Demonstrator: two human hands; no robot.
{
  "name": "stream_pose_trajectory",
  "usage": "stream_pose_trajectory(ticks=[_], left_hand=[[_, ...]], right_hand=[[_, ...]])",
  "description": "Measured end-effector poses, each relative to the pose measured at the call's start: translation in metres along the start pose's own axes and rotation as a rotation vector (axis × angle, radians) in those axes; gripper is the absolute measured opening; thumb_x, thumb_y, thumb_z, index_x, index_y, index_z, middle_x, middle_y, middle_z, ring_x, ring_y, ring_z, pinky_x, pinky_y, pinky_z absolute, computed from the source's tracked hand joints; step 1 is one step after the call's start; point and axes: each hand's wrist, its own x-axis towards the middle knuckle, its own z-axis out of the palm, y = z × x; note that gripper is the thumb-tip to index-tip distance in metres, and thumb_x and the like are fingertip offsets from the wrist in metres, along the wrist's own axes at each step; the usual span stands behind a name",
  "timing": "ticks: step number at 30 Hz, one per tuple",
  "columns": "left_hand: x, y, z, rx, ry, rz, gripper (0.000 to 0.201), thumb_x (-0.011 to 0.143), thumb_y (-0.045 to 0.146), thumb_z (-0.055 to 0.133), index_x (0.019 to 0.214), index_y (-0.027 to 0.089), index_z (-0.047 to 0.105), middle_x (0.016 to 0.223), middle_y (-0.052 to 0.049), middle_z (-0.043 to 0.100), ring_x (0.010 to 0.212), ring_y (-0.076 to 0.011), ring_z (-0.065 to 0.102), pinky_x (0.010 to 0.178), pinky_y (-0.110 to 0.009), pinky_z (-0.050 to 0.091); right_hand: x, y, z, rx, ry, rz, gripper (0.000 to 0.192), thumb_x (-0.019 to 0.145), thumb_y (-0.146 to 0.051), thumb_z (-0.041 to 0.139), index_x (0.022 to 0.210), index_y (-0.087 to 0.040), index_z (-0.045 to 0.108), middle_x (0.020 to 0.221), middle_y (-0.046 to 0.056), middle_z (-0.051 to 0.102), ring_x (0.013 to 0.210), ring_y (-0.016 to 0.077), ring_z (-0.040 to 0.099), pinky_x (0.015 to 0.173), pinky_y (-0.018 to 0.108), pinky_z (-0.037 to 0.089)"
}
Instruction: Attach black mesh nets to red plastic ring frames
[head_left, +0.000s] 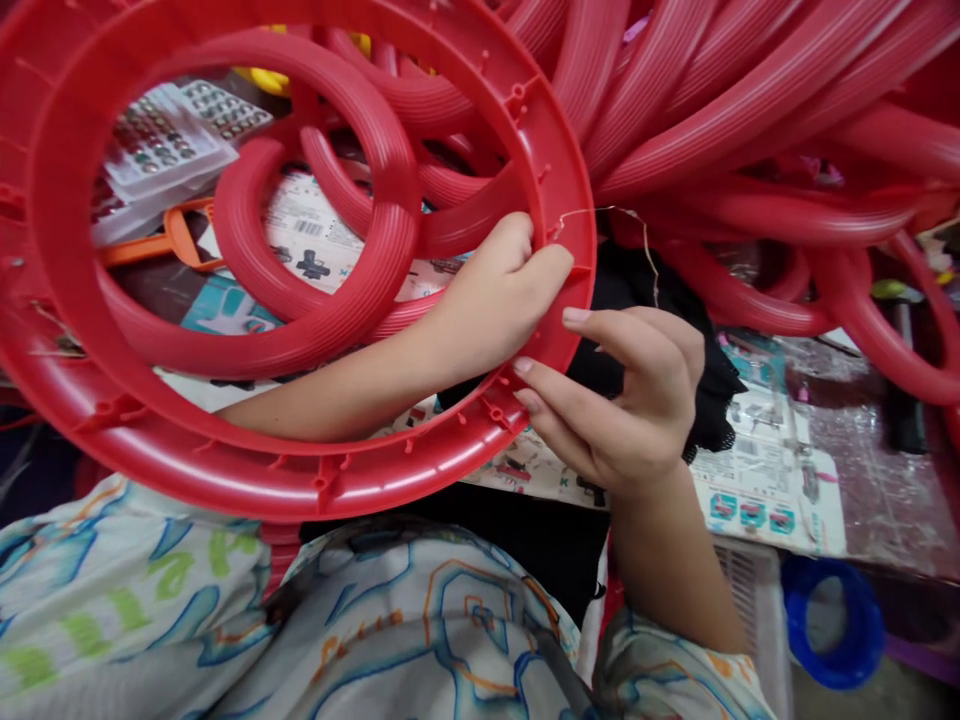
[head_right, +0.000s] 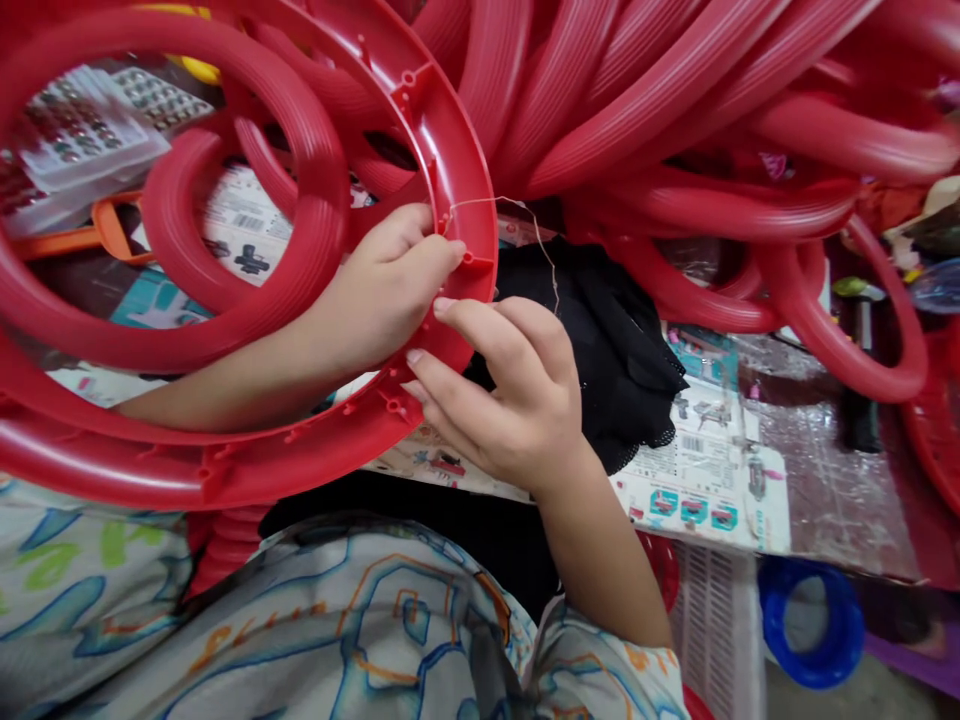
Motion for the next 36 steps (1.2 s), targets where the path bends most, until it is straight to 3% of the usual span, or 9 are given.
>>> stream_pose_trajectory(ticks=[7, 13, 16, 19, 21, 24, 29, 32, 36], left_hand=[[0.001, -0.005, 0.002, -0.001, -0.015, 0.068, 0.022, 0.086, 0.003, 0.043, 0.072, 0.018, 0.049, 0.071, 0.001, 0.053, 0.065, -0.0107, 0.051, 0.063, -0.025, 0.045], [0.000, -0.001, -0.004, -0.072, -0.013, 0.025, 0.016, 0.087, 0.013, 0.045, 0.073, 0.021, 0.046, 0.069, -0.001, 0.056, 0.070, -0.0155, 0.056, 0.059, -0.028, 0.046], [-0.001, 0.002, -0.008, -0.094, -0.005, 0.011, 0.014, 0.087, 0.016, 0.046, 0.074, 0.023, 0.048, 0.066, 0.000, 0.056, 0.070, -0.0170, 0.056, 0.060, -0.030, 0.047], [0.002, -0.002, -0.010, -0.114, -0.006, 0.068, 0.011, 0.087, 0.019, 0.047, 0.077, 0.024, 0.050, 0.069, 0.000, 0.057, 0.072, -0.0176, 0.055, 0.065, -0.033, 0.048], [0.004, -0.006, -0.010, -0.104, -0.012, 0.121, 0.009, 0.087, 0.019, 0.047, 0.079, 0.024, 0.049, 0.071, 0.000, 0.055, 0.073, -0.0168, 0.054, 0.068, -0.034, 0.047], [0.003, -0.013, -0.005, -0.062, -0.033, 0.180, 0.006, 0.086, 0.017, 0.047, 0.082, 0.022, 0.048, 0.075, 0.000, 0.053, 0.072, -0.0146, 0.051, 0.070, -0.033, 0.046], [-0.017, -0.019, 0.005, 0.042, -0.205, 0.211, 0.006, 0.086, 0.020, 0.046, 0.091, 0.020, 0.049, 0.085, -0.001, 0.057, 0.077, -0.0145, 0.054, 0.071, -0.030, 0.045], [-0.029, -0.022, 0.008, 0.096, -0.298, 0.207, 0.010, 0.088, 0.022, 0.046, 0.096, 0.020, 0.050, 0.094, -0.003, 0.061, 0.086, -0.0172, 0.056, 0.077, -0.033, 0.046], [-0.034, -0.023, 0.008, 0.109, -0.333, 0.207, 0.013, 0.088, 0.023, 0.046, 0.100, 0.019, 0.051, 0.100, -0.005, 0.061, 0.093, -0.0189, 0.057, 0.086, -0.035, 0.045]], right_hand=[[-0.001, 0.002, -0.007, -0.032, 0.081, 0.114, 0.030, 0.081, -0.024, 0.069, 0.110, -0.024, 0.062, 0.114, 0.009, 0.062, 0.105, 0.0240, 0.059, 0.091, 0.042, 0.053], [-0.005, 0.002, -0.010, 0.224, 0.141, 0.782, 0.088, 0.071, -0.034, 0.080, 0.144, -0.020, 0.033, 0.134, 0.017, 0.053, 0.118, 0.0289, 0.056, 0.086, 0.041, 0.055], [-0.011, -0.003, -0.017, 0.807, 0.052, 0.995, 0.052, 0.080, -0.028, 0.071, 0.127, -0.021, 0.049, 0.083, 0.001, 0.068, 0.074, 0.0152, 0.069, 0.073, 0.033, 0.059], [-0.022, -0.002, -0.040, 1.315, 0.033, 1.039, 0.013, 0.085, -0.029, 0.066, 0.095, -0.022, 0.062, 0.049, -0.012, 0.045, 0.040, 0.0078, 0.053, 0.051, 0.026, 0.056], [-0.032, 0.008, -0.062, 1.420, -0.016, 1.009, 0.011, 0.087, -0.033, 0.064, 0.090, -0.023, 0.063, 0.045, -0.014, 0.033, 0.029, 0.0043, 0.037, 0.039, 0.022, 0.049], [-0.044, 0.033, -0.100, 1.004, -0.188, 1.082, 0.026, 0.084, -0.046, 0.065, 0.086, -0.021, 0.066, 0.041, -0.013, 0.034, 0.030, 0.0036, 0.031, 0.031, 0.018, 0.035], [-0.027, 0.072, -0.151, 0.472, -0.230, 1.126, 0.016, 0.074, -0.031, 0.077, 0.079, -0.016, 0.076, 0.056, 0.000, 0.063, 0.046, 0.0041, 0.050, 0.041, 0.022, 0.032], [-0.002, 0.090, -0.154, -0.101, -0.256, 0.904, 0.029, 0.076, -0.043, 0.071, 0.084, -0.016, 0.078, 0.062, 0.002, 0.067, 0.053, 0.0056, 0.052, 0.050, 0.027, 0.036], [0.004, 0.122, -0.127, -0.411, -0.457, 0.753, 0.059, 0.084, -0.062, 0.048, 0.092, -0.011, 0.078, 0.073, 0.009, 0.070, 0.075, 0.0166, 0.064, 0.065, 0.034, 0.042]])
